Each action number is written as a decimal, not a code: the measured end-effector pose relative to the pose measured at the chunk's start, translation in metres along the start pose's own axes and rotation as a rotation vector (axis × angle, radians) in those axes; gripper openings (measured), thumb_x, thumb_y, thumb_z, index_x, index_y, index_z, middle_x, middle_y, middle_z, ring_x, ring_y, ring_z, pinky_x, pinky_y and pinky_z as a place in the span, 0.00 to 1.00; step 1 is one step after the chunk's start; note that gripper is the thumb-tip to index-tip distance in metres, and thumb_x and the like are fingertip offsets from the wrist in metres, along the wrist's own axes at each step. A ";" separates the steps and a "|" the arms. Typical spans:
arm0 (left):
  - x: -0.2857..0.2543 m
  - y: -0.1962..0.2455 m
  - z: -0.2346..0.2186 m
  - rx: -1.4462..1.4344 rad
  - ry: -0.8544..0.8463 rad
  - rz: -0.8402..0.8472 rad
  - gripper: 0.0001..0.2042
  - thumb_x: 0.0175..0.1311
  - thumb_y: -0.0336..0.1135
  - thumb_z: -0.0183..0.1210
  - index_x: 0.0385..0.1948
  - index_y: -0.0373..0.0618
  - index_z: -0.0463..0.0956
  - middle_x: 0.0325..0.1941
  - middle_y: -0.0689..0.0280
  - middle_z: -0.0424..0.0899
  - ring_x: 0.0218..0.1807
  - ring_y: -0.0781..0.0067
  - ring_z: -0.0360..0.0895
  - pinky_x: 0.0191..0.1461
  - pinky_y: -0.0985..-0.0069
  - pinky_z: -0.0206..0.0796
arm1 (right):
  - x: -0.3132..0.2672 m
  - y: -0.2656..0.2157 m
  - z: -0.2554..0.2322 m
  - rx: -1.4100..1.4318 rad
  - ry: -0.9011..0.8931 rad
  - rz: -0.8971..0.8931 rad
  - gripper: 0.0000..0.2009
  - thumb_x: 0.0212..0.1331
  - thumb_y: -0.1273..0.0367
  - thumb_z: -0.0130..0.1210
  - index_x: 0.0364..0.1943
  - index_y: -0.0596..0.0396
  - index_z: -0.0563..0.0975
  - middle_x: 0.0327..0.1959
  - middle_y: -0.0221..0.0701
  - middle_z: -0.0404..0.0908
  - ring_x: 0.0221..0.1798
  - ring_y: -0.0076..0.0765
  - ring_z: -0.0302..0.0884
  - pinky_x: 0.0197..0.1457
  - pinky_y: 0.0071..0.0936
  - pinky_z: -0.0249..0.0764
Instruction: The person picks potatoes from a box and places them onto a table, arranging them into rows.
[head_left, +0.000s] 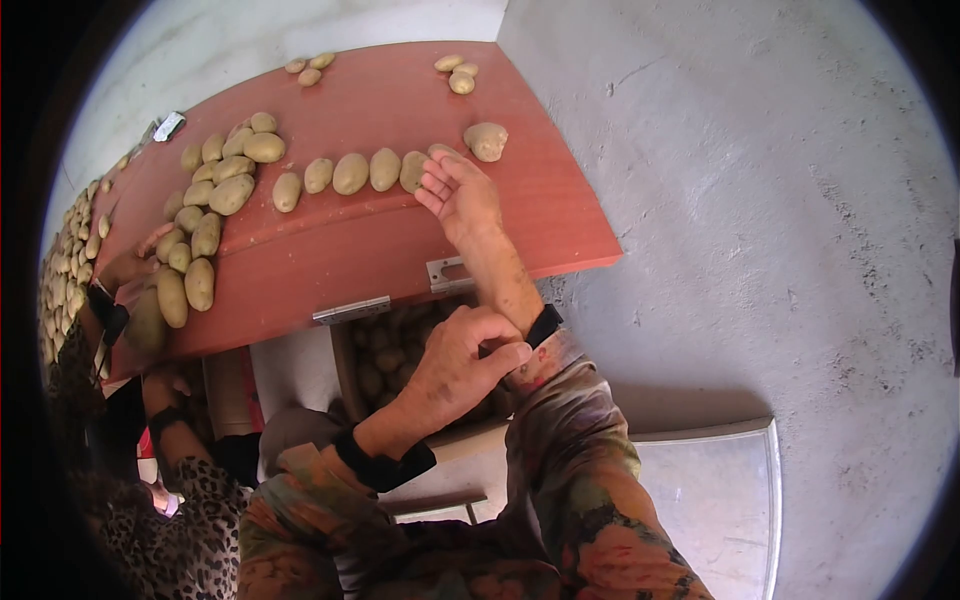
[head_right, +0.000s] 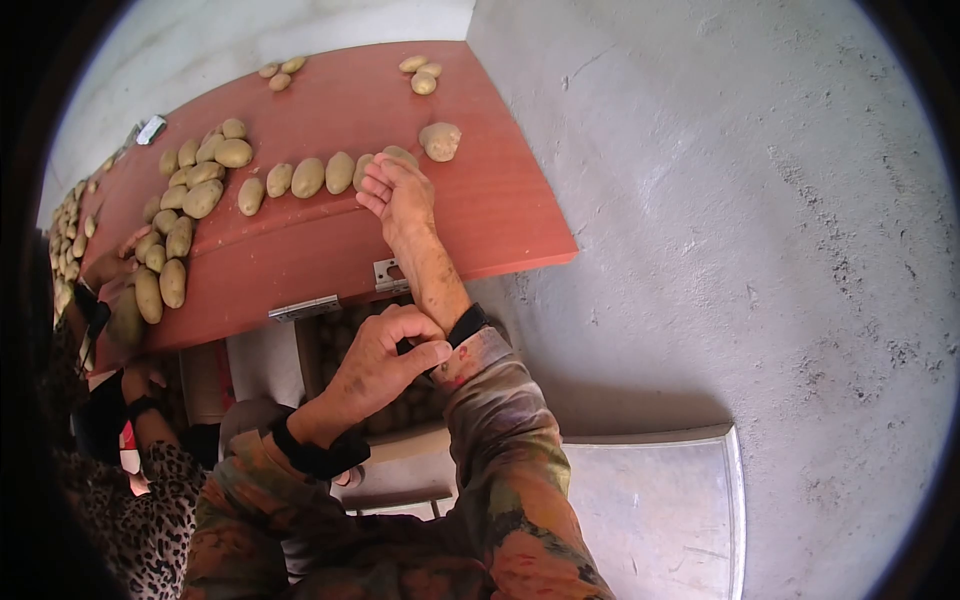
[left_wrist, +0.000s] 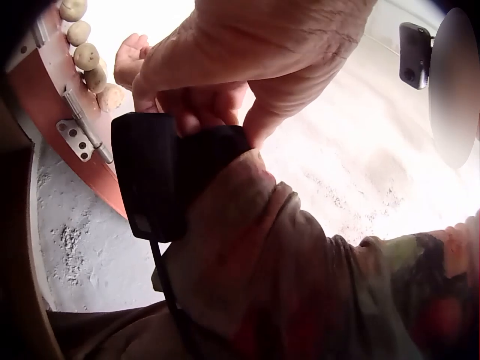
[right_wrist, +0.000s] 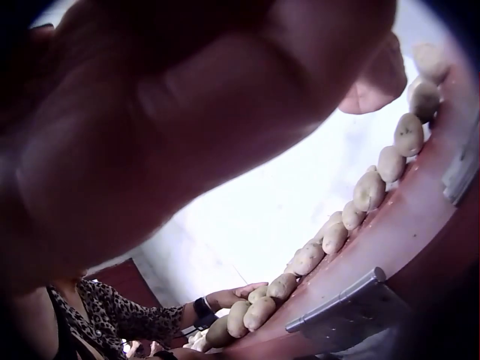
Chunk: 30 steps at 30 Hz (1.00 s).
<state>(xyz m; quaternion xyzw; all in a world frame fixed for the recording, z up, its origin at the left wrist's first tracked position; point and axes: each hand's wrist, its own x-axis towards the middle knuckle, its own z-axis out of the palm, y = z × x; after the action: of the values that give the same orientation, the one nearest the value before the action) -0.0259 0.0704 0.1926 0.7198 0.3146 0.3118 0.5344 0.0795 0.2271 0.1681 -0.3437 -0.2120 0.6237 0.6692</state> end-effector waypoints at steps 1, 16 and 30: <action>-0.001 0.002 0.001 0.009 0.011 0.002 0.06 0.55 0.32 0.61 0.27 0.39 0.79 0.29 0.66 0.78 0.37 0.73 0.70 0.45 0.74 0.62 | 0.000 0.001 0.000 -0.006 0.013 -0.024 0.10 0.63 0.68 0.49 0.44 0.57 0.75 0.34 0.29 0.78 0.32 0.24 0.76 0.34 0.28 0.78; -0.011 0.006 0.009 0.129 0.227 0.136 0.03 0.52 0.28 0.61 0.25 0.42 0.77 0.26 0.67 0.76 0.34 0.69 0.70 0.45 0.71 0.60 | -0.015 0.028 0.018 -1.605 -0.255 -0.986 0.04 0.56 0.72 0.52 0.35 0.54 0.76 0.31 0.37 0.77 0.34 0.48 0.76 0.35 0.40 0.75; -0.013 0.004 0.007 0.137 0.181 0.141 0.03 0.52 0.28 0.61 0.25 0.42 0.76 0.27 0.67 0.76 0.33 0.69 0.69 0.43 0.72 0.60 | -0.015 0.014 0.024 -1.739 -0.324 -1.095 0.04 0.47 0.75 0.55 0.28 0.55 0.75 0.29 0.36 0.75 0.35 0.45 0.75 0.36 0.38 0.75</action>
<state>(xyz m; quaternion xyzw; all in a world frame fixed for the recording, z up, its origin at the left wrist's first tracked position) -0.0274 0.0555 0.1929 0.7439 0.3306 0.3901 0.4302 0.0512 0.2164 0.1766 -0.4764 -0.8030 -0.0948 0.3454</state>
